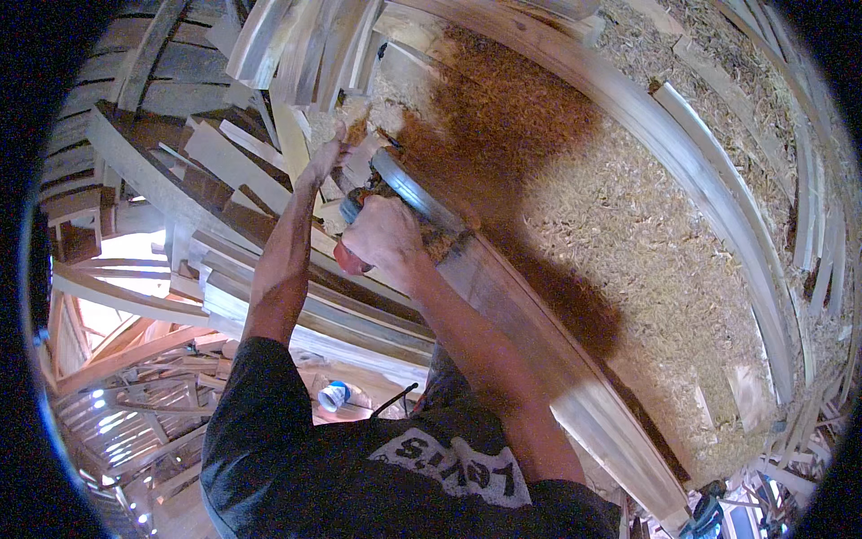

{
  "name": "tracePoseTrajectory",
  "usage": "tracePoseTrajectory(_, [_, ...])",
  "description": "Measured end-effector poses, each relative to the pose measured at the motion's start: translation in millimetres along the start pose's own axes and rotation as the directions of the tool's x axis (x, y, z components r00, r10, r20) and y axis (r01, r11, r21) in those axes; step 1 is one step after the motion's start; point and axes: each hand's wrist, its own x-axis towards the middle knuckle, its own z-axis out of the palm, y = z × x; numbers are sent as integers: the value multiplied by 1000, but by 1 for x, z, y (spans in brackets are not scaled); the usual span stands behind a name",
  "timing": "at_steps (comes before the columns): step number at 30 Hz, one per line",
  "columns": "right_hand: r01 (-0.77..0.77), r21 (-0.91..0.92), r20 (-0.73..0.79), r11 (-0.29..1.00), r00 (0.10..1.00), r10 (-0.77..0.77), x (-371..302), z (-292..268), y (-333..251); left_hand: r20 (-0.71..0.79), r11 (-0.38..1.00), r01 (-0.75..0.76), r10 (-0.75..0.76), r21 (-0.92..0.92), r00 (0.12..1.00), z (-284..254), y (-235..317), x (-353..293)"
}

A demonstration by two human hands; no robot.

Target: The person uses a circular saw to cut a long wooden plank into smaller sections on a cluttered workshop floor. After cutting, the person uses a handheld electric planer to smooth the surface of the cut wood pieces.

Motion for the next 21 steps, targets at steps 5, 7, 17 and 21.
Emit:
tracePoseTrajectory(5, [30,7,50,1000,998,-30,18,15,4,51,999,32,-30,-42,998,-4,9,-8])
tracePoseTrajectory(7, [4,43,55,999,998,-7,15,5,-7,119,995,11,1,-97,993,-8,5,-6])
tracePoseTrajectory(17, [-22,212,124,977,992,-5,22,-12,-19,257,967,53,13,-249,966,-7,9,3])
tracePoseTrajectory(21, [33,187,89,982,995,-50,31,-5,-18,282,945,110,-21,-306,959,-13,2,10])
